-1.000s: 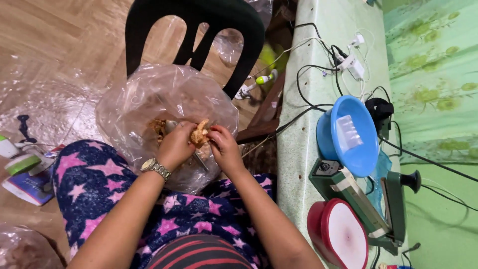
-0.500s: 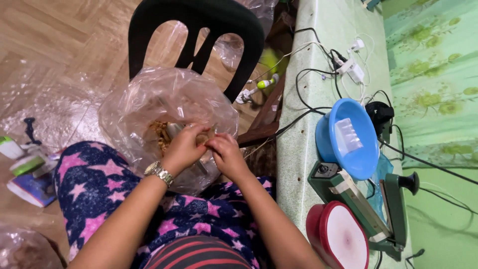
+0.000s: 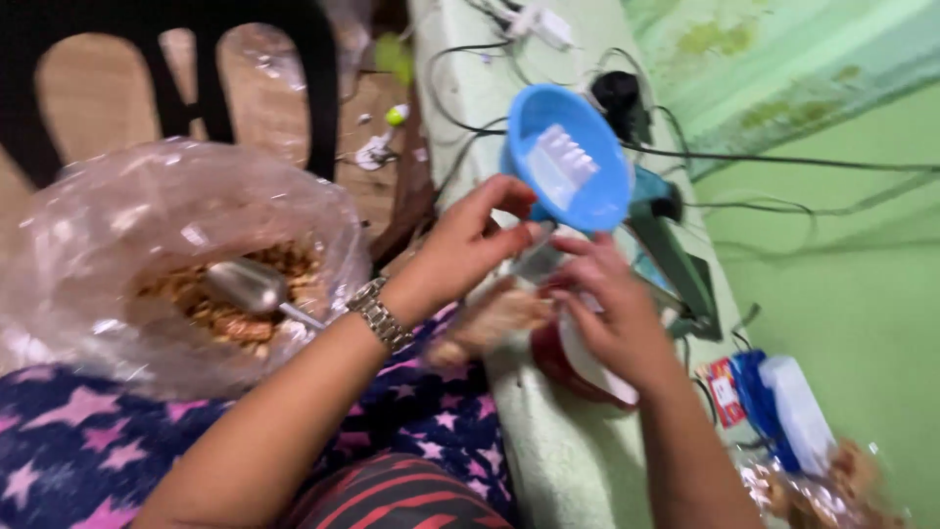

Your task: Manually filling small plastic bags with chicharon and sealing them using a heat sealer.

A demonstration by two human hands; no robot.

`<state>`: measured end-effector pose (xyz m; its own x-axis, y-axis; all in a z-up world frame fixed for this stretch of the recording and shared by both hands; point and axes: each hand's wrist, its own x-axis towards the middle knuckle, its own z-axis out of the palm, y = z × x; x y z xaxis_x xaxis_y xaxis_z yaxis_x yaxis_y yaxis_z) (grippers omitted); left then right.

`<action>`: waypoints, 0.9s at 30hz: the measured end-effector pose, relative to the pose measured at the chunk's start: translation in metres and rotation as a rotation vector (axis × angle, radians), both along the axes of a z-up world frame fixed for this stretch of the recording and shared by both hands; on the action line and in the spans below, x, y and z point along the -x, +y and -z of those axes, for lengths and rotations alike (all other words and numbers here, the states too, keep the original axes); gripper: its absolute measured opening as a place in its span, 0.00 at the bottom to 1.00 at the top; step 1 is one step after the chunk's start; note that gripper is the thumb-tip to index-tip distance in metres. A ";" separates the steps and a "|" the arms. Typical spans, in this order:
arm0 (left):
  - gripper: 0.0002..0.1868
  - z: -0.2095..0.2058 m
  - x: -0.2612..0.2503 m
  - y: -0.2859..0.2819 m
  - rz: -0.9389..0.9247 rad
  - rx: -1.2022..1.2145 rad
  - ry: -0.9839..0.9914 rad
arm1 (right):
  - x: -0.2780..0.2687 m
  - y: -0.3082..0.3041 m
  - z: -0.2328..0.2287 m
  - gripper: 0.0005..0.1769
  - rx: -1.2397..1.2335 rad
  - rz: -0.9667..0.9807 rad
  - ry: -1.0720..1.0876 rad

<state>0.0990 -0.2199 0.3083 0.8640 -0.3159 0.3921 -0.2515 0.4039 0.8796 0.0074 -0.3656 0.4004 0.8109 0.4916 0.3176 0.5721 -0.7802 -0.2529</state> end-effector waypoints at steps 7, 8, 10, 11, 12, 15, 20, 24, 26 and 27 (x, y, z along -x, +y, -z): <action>0.44 -0.026 0.068 -0.032 0.520 -0.276 -0.079 | 0.053 -0.058 -0.027 0.03 0.060 0.362 -0.085; 0.41 -0.019 0.068 -0.044 0.506 -0.325 -0.059 | 0.057 -0.059 -0.025 0.04 0.051 0.456 -0.006; 0.38 -0.010 0.066 -0.057 0.505 -0.382 -0.057 | 0.062 -0.060 -0.024 0.06 0.031 0.567 0.062; 0.36 -0.007 0.065 -0.061 0.514 -0.402 -0.060 | 0.063 -0.060 -0.025 0.06 -0.001 0.597 0.141; 0.34 -0.003 0.064 -0.064 0.522 -0.422 -0.065 | 0.065 -0.060 -0.025 0.07 -0.034 0.625 0.219; 0.32 -0.004 0.059 -0.065 0.549 -0.374 -0.159 | 0.073 -0.078 -0.023 0.06 -0.133 0.534 0.185; 0.35 -0.008 0.060 -0.080 0.652 -0.315 -0.122 | 0.075 -0.091 -0.030 0.06 -0.201 0.574 0.212; 0.33 -0.024 0.057 -0.090 0.589 -0.127 -0.111 | 0.078 -0.098 -0.027 0.12 -0.534 0.559 -0.203; 0.33 -0.031 0.049 -0.094 0.600 -0.137 -0.149 | 0.074 -0.092 -0.002 0.22 -0.671 0.622 -0.222; 0.34 -0.034 0.044 -0.097 0.617 -0.146 -0.185 | 0.072 -0.090 0.011 0.34 -0.806 0.689 -0.238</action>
